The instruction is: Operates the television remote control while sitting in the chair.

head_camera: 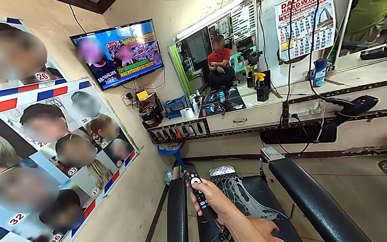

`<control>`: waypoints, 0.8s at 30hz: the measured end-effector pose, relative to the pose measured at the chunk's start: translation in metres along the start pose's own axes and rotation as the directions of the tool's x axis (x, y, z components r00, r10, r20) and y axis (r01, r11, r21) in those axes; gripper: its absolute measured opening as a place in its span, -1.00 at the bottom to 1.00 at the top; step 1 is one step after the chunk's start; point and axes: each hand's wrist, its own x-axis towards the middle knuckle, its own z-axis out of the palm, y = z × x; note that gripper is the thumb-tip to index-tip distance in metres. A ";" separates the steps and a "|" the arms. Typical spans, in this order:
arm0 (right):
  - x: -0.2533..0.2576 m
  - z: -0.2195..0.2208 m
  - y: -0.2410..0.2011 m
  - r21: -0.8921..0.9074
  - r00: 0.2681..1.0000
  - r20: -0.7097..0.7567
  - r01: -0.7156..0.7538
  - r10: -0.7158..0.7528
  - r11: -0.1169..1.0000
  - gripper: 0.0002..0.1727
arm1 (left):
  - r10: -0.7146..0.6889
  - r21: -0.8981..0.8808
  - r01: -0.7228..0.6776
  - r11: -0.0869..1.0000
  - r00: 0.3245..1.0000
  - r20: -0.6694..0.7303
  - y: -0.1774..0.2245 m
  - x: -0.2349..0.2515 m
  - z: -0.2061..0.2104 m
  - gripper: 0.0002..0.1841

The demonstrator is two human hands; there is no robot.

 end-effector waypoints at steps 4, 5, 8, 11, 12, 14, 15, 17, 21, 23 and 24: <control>0.000 0.000 0.000 -0.001 1.000 -0.012 -0.006 0.006 1.000 -0.67 | -0.004 -0.002 0.004 1.000 1.000 0.001 0.000 0.003 0.002 -0.41; 0.000 0.000 0.000 -0.003 1.000 -0.011 -0.005 0.005 1.000 -0.67 | -0.003 -0.005 0.003 1.000 1.000 0.000 0.000 0.004 0.002 -0.41; 0.000 -0.001 0.000 -0.005 1.000 0.002 -0.002 0.002 1.000 -0.67 | 0.007 -0.003 -0.007 1.000 1.000 0.008 -0.004 0.004 0.001 -0.41; 0.001 -0.001 0.001 -0.002 1.000 0.002 -0.005 0.005 1.000 -0.67 | 0.016 -0.007 -0.016 1.000 1.000 0.007 0.001 -0.008 -0.004 -0.40; 0.000 -0.001 0.001 -0.002 1.000 0.001 -0.005 0.005 1.000 -0.67 | 0.012 -0.011 -0.012 1.000 1.000 0.001 0.004 -0.011 -0.005 -0.41; 0.000 -0.001 0.001 -0.003 1.000 -0.002 -0.006 0.006 1.000 -0.67 | 0.002 -0.014 -0.002 1.000 1.000 -0.004 0.008 -0.015 -0.005 -0.41; 0.001 -0.001 0.001 0.000 1.000 -0.003 -0.007 0.007 1.000 -0.67 | 0.006 -0.012 -0.006 1.000 1.000 -0.008 0.005 -0.010 -0.003 -0.41; 0.001 -0.001 0.001 0.002 1.000 -0.005 -0.012 0.012 1.000 -0.67 | 0.021 -0.010 -0.022 1.000 1.000 -0.018 -0.004 0.004 0.003 -0.40; 0.003 -0.003 0.002 -0.001 1.000 -0.003 -0.019 0.019 1.000 -0.66 | 0.038 -0.006 -0.038 0.999 0.999 -0.013 -0.006 -0.001 0.000 -0.43; 0.004 -0.005 0.002 0.014 1.000 -0.009 -0.018 0.018 1.000 -0.66 | 0.095 0.014 -0.095 0.995 0.995 -0.018 -0.025 0.020 0.007 -0.45; 0.004 -0.005 0.001 0.019 1.000 -0.014 -0.015 0.015 1.000 -0.66 | 0.090 0.021 -0.090 0.996 0.996 0.003 -0.023 0.019 0.005 -0.44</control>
